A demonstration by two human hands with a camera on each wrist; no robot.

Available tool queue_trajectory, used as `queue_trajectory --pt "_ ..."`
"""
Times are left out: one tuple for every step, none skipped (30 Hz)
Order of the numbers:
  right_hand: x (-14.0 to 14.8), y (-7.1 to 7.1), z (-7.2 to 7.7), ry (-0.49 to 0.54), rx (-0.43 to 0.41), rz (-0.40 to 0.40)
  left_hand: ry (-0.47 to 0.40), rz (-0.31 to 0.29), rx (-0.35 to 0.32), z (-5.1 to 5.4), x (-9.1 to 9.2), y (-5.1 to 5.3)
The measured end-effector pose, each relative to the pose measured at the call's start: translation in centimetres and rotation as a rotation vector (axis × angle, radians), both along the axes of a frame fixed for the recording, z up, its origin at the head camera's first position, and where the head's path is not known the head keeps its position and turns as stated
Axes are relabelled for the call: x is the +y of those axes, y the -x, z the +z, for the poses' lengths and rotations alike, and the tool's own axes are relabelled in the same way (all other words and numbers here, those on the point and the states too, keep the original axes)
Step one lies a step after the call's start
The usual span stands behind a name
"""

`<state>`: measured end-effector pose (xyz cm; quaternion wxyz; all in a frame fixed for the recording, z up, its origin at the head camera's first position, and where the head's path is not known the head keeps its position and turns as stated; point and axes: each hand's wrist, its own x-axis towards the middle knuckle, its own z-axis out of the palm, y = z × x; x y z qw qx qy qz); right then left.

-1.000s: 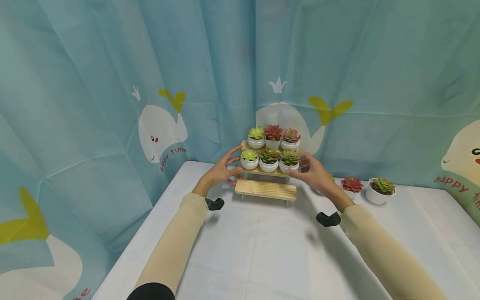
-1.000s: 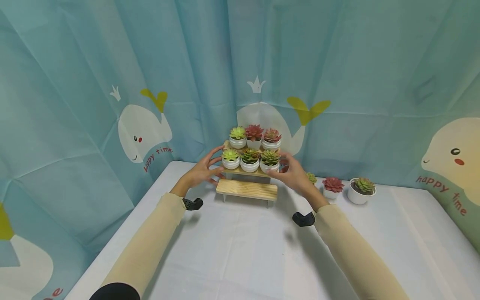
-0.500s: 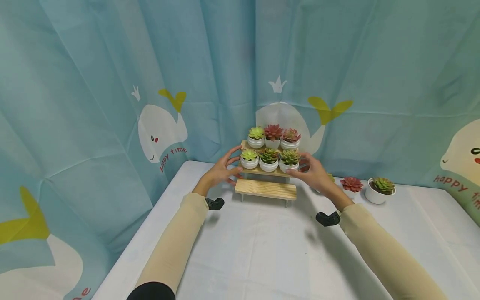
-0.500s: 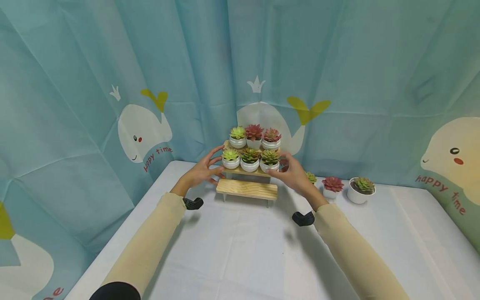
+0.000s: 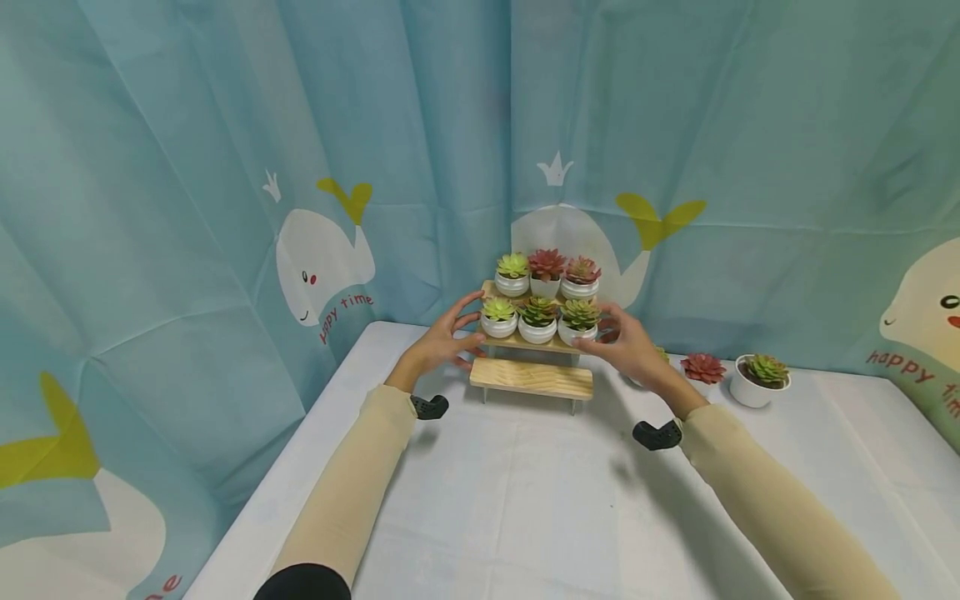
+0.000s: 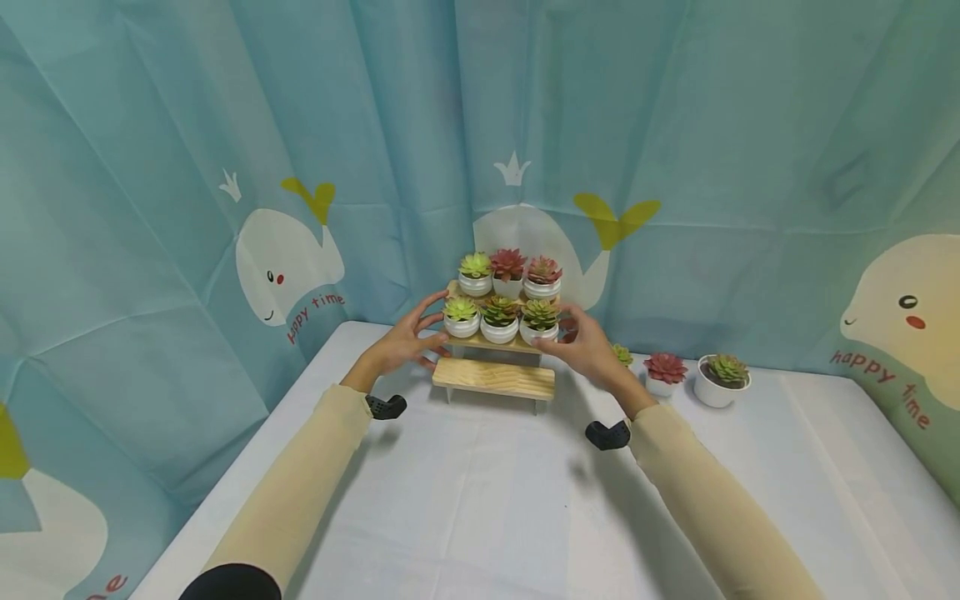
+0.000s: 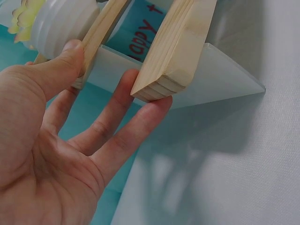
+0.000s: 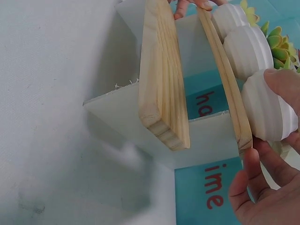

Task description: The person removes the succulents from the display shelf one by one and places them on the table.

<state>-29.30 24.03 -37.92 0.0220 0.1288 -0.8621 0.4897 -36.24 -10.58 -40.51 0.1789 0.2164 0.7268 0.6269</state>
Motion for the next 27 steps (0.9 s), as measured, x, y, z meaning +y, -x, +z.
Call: queue_trajectory --pt "0.0 0.0 0.0 -0.004 0.004 0.001 -0.001 0.0 0.0 0.0 0.0 0.0" --pt "0.1 0.1 0.1 -0.01 0.008 0.0 -0.003 0.0 -0.002 0.1 0.0 0.0" --pt "0.1 0.1 0.1 -0.018 0.013 -0.002 -0.004 0.0 -0.002 0.1 0.0 0.0" --pt "0.2 0.1 0.1 -0.023 0.014 -0.003 -0.005 0.0 -0.003 0.2 0.1 0.0" --pt "0.2 0.2 0.1 -0.029 0.014 -0.006 -0.007 0.0 -0.004 0.2 0.1 0.0" --pt "0.3 0.2 0.1 -0.034 0.011 -0.007 -0.007 -0.001 -0.005 0.2 0.1 -0.1" --pt "0.4 0.3 0.1 -0.04 0.009 -0.009 -0.006 -0.002 -0.004 0.2 0.1 -0.1" --pt "0.5 0.3 0.2 -0.045 0.007 -0.009 -0.005 -0.001 -0.006 0.2 0.1 -0.1" --pt "0.6 0.3 0.2 -0.05 0.004 -0.01 -0.003 -0.001 -0.006 0.2 0.1 -0.1" --pt "0.8 0.3 0.3 -0.057 0.001 -0.012 -0.001 0.0 -0.007 0.2 0.1 -0.1" --pt "0.9 0.2 0.3 -0.066 0.0 -0.011 0.0 0.001 -0.008 0.2 0.1 -0.1" --pt "1.0 0.2 0.4 -0.07 -0.003 -0.011 0.002 0.002 -0.007 0.2 0.1 -0.1" --pt "1.1 0.1 0.6 -0.08 -0.002 -0.01 0.004 0.003 -0.007 0.1 0.1 -0.1" --pt "1.3 0.1 0.7 -0.089 -0.004 -0.009 0.003 0.004 -0.007 0.1 0.0 -0.1" --pt "1.4 0.0 0.8 -0.099 -0.005 -0.008 0.004 0.004 -0.006 0.1 0.0 -0.1" --pt "1.6 -0.1 0.9 -0.107 -0.005 -0.004 0.004 0.003 -0.005 0.1 0.0 -0.1" --pt "1.7 -0.2 1.1 -0.112 -0.005 -0.001 0.002 0.002 -0.006 0.1 0.0 -0.1" --pt "1.8 -0.3 1.2 -0.118 -0.003 0.001 0.002 0.0 -0.006 0.0 0.0 -0.1" --pt "1.9 -0.4 1.3 -0.124 0.002 0.004 0.001 -0.001 -0.006 0.0 0.0 -0.1" --pt "2.1 -0.6 1.4 -0.126 0.006 0.007 0.001 -0.002 -0.007 0.0 0.0 -0.1" --pt "2.2 -0.7 1.5 -0.131 0.014 0.009 0.002 -0.002 -0.008 0.0 -0.1 -0.1" --pt "2.3 -0.8 1.6 -0.132 0.021 0.012 0.002 -0.002 -0.008 0.0 -0.1 -0.1" --pt "2.5 -1.0 1.7 -0.135 0.026 0.012 0.003 -0.002 -0.007 0.0 -0.1 -0.1" --pt "2.6 -1.1 1.7 -0.14 0.034 0.013 0.004 -0.001 -0.006 0.0 -0.1 0.0" --pt "2.8 -1.3 1.8 -0.146 0.041 0.012 0.005 0.0 -0.007 0.0 -0.1 0.0" --pt "3.0 -1.4 1.8 -0.156 0.048 0.012 0.007 0.0 -0.006 0.0 -0.1 0.0" --pt "3.2 -1.5 1.8 -0.165 0.057 0.012 0.008 0.0 -0.004 0.0 -0.1 0.0"
